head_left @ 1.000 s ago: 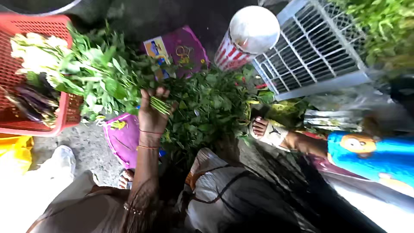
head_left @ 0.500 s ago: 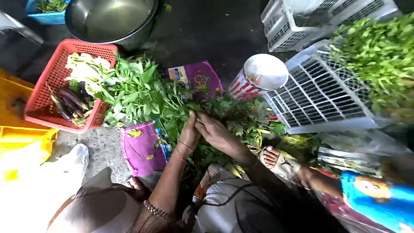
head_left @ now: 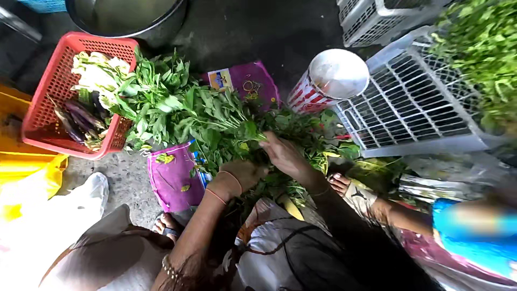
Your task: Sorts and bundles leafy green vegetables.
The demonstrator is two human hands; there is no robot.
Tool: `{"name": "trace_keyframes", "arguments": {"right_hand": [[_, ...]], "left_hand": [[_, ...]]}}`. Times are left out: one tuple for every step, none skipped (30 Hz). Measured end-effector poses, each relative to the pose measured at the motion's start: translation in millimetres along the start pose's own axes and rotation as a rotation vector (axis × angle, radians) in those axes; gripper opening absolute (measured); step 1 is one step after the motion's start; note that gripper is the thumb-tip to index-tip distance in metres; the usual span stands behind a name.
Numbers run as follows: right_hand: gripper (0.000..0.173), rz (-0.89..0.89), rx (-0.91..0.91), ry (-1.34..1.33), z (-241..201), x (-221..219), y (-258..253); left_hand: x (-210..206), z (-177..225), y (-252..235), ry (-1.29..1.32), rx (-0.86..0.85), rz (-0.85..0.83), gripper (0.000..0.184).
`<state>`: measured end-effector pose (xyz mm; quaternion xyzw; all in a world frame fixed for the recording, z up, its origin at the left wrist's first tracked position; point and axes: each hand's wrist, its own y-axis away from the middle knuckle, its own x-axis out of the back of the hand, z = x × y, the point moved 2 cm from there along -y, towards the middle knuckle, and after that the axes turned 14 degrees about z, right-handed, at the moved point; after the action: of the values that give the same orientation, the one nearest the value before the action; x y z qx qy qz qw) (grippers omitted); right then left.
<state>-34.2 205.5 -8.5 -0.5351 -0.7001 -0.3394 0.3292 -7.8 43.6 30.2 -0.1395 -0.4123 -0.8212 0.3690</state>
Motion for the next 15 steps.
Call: {"name": "trace_keyframes", "arguments": {"right_hand": [[0.041, 0.007, -0.012, 0.001, 6.5, -0.7, 0.2], [0.042, 0.007, -0.033, -0.010, 11.4, -1.2, 2.3], [0.043, 0.013, -0.051, -0.032, 15.4, -1.9, 6.0], [0.043, 0.040, -0.046, -0.065, 18.7, -2.7, 11.0], [0.042, 0.090, -0.038, -0.105, 20.1, -4.3, 16.5], [0.041, 0.161, -0.030, -0.147, 20.4, -8.2, 23.0], [0.040, 0.225, -0.040, -0.195, 18.7, -13.6, 30.1], [0.040, 0.269, -0.057, -0.251, 15.3, -19.8, 37.2], [0.039, 0.310, -0.055, -0.305, 11.8, -27.5, 43.0], [0.041, 0.332, -0.047, -0.346, 7.9, -34.5, 47.0], [0.043, 0.357, -0.040, -0.375, 3.7, -41.1, 50.2], [0.044, 0.396, -0.044, -0.391, 0.0, -47.4, 53.0], [0.045, 0.438, -0.052, -0.402, -2.9, -51.6, 55.1], [0.044, 0.472, -0.061, -0.411, -5.6, -52.7, 56.0], [0.044, 0.484, -0.063, -0.420, -8.6, -51.6, 55.1]], "left_hand": [[3.5, 14.0, 5.7, -0.140, -0.016, -0.020, 0.053], [4.1, 25.9, 9.2, -0.204, -0.012, 0.005, 0.053], [3.6, 35.5, 10.6, -0.221, 0.025, 0.041, 0.055], [2.1, 41.7, 9.2, -0.222, 0.082, 0.075, 0.057], [-0.4, 43.6, 5.2, -0.205, 0.140, 0.097, 0.062], [-5.0, 39.7, -1.1, -0.136, 0.178, 0.117, 0.068], [-12.9, 29.4, -9.3, 0.031, 0.182, 0.152, 0.072], [-24.8, 15.3, -18.3, 0.317, 0.145, 0.220, 0.070], [-37.4, 4.6, -26.2, 0.642, 0.095, 0.307, 0.064], [-46.1, 0.2, -31.4, 0.897, 0.062, 0.373, 0.057], [-51.9, -0.8, -34.5, 1.058, 0.046, 0.434, 0.049], [-54.4, 0.1, -35.5, 1.129, 0.041, 0.478, 0.043], [-55.4, 0.8, -36.4, 1.132, 0.041, 0.507, 0.038], [-55.6, 1.4, -37.9, 1.101, 0.043, 0.530, 0.034], [-53.3, 1.2, -38.9, 1.070, 0.037, 0.537, 0.033]]}}
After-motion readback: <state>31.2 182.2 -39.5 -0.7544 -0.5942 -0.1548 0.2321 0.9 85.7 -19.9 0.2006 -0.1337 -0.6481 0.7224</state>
